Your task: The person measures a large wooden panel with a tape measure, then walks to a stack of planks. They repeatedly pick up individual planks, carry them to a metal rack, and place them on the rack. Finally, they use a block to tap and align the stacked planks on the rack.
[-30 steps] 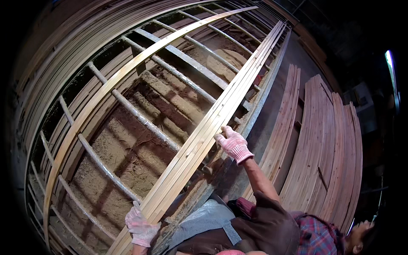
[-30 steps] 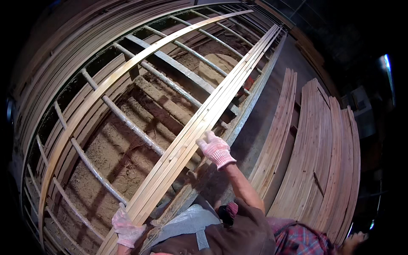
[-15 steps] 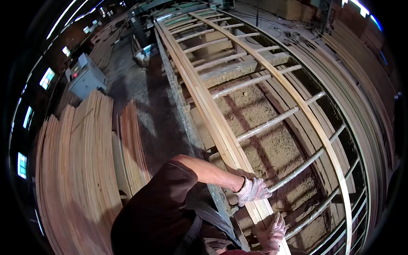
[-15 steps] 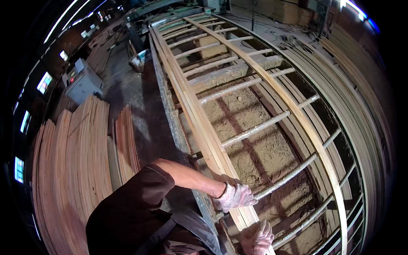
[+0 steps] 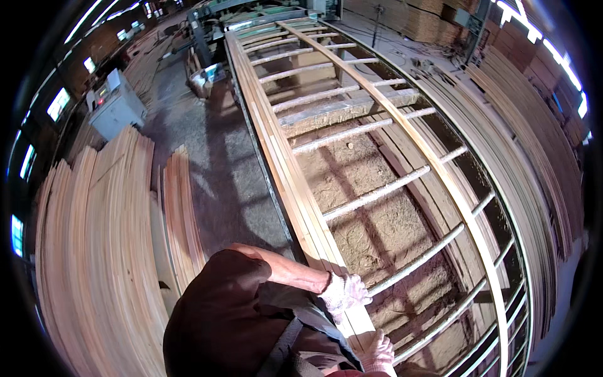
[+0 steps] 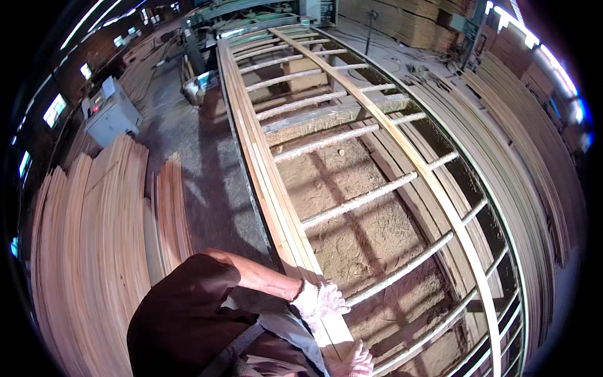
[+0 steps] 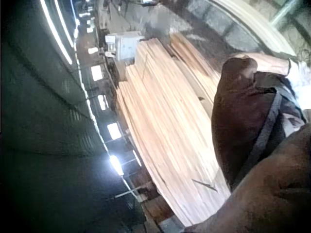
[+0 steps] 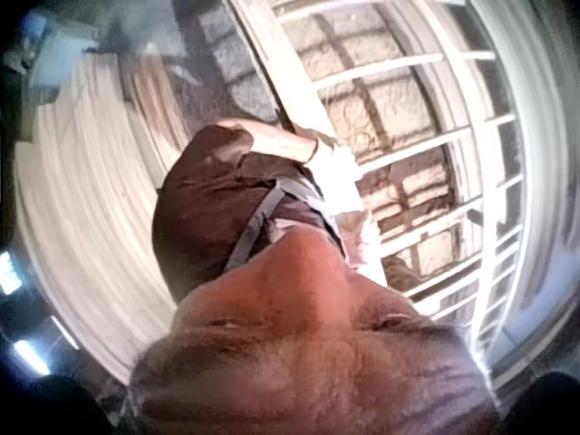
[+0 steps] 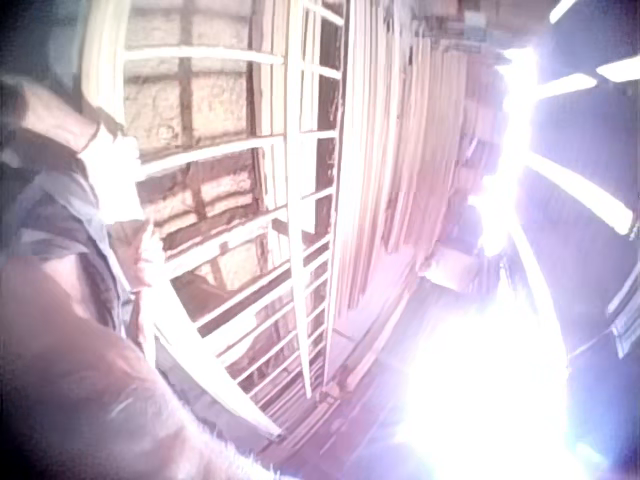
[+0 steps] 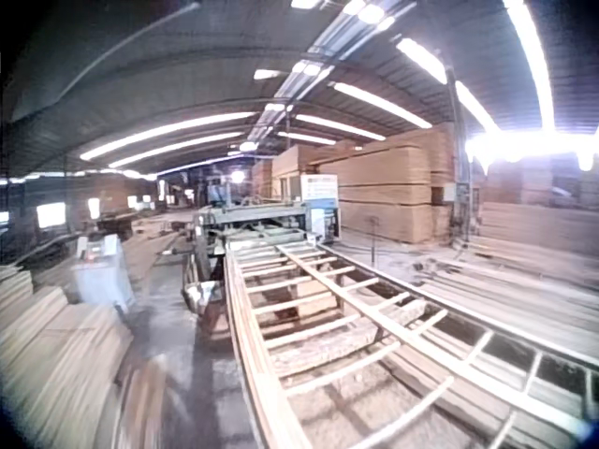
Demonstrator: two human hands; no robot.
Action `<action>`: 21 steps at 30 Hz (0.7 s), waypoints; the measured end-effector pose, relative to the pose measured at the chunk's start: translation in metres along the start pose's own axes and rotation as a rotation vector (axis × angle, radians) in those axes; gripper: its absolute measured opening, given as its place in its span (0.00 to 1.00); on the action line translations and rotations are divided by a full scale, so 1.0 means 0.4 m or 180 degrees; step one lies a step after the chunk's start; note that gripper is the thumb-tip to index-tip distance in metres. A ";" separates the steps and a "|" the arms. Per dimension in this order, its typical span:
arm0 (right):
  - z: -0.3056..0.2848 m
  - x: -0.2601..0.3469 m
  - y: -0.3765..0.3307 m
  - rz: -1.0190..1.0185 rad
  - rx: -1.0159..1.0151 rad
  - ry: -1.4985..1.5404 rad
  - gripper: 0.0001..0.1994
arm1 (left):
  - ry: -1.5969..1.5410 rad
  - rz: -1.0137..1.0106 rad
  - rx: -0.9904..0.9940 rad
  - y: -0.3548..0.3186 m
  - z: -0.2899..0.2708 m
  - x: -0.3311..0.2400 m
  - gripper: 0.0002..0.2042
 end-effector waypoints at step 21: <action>-0.059 -0.085 0.200 -0.0198 0.1077 0.1145 0.40 | 0.1245 0.0263 -0.0682 -0.029 0.014 0.033 0.66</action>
Point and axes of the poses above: each hand's wrist, its own y-axis towards the middle knuckle, its own z-axis out of the palm, x = y × z, the point moved 9 cm from there along y, towards the middle knuckle, and after that the axes turned 5 degrees about -x, right-handed, at the moved point
